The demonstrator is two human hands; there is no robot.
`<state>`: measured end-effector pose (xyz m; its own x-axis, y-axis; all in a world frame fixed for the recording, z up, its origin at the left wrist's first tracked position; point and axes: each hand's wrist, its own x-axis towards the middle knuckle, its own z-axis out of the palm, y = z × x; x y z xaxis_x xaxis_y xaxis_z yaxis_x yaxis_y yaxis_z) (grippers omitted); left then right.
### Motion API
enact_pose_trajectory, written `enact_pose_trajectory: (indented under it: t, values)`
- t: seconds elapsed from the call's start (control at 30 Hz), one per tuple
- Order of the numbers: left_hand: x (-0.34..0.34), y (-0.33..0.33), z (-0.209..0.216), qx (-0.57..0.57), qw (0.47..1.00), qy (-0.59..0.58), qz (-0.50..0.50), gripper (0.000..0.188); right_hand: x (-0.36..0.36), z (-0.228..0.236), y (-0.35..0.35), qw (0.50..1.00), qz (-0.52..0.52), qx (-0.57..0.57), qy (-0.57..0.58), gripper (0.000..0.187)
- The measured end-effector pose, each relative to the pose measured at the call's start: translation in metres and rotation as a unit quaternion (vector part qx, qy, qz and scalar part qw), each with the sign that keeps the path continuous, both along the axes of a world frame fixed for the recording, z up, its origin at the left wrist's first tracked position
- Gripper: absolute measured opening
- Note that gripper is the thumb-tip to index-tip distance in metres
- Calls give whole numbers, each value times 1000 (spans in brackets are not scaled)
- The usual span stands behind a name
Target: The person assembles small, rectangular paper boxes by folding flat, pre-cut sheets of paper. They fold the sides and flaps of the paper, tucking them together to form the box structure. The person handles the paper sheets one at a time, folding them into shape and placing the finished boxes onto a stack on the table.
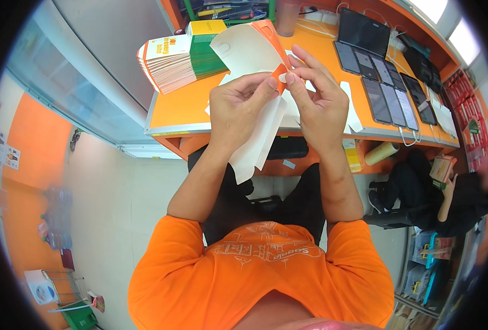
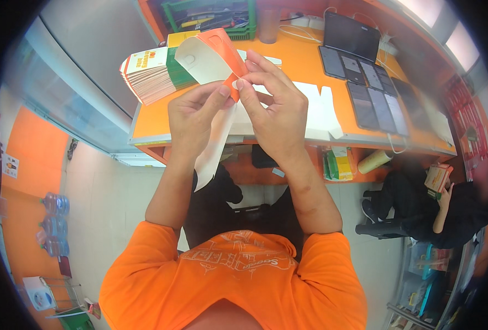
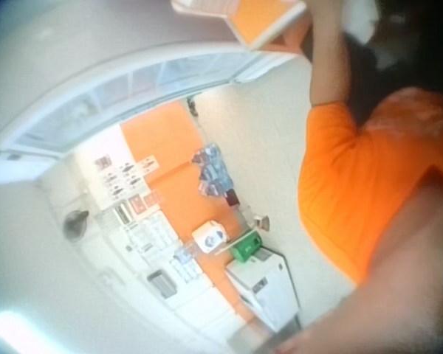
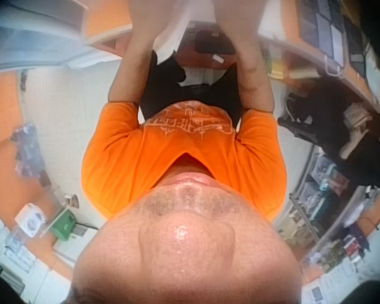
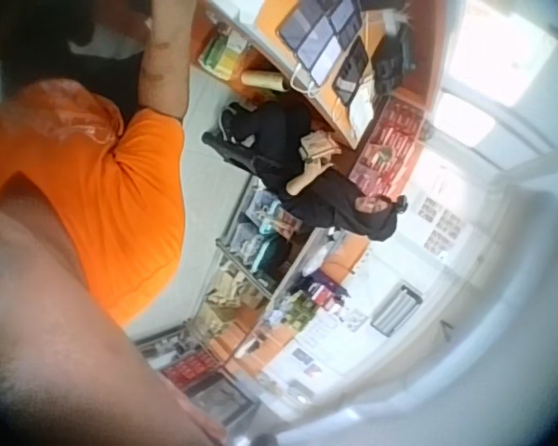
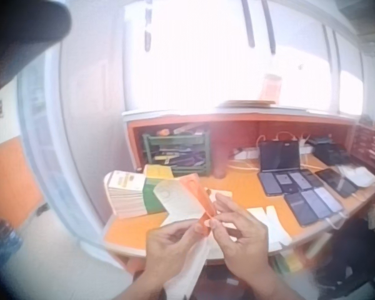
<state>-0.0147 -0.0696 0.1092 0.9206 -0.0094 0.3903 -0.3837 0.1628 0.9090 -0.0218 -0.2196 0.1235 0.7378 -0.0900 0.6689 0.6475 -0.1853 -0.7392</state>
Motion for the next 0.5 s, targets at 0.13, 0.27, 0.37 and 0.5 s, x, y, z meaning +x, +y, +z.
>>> enact_pose_trajectory:
  t: [0.13,0.27,0.37,0.5]
  values:
    - [0,4,-5,-35,998,12,-41,33,-5,0,6,1000,-9,6,9,14]
    - [1,11,-16,-78,995,21,-61,37,-9,-12,6,999,-2,-50,-19,16]
    - [-6,22,-27,-103,992,42,-67,37,-12,-18,8,988,-7,-135,-72,23]
    - [-20,34,-31,-145,989,20,-24,31,-26,-21,12,960,86,-247,-101,48]
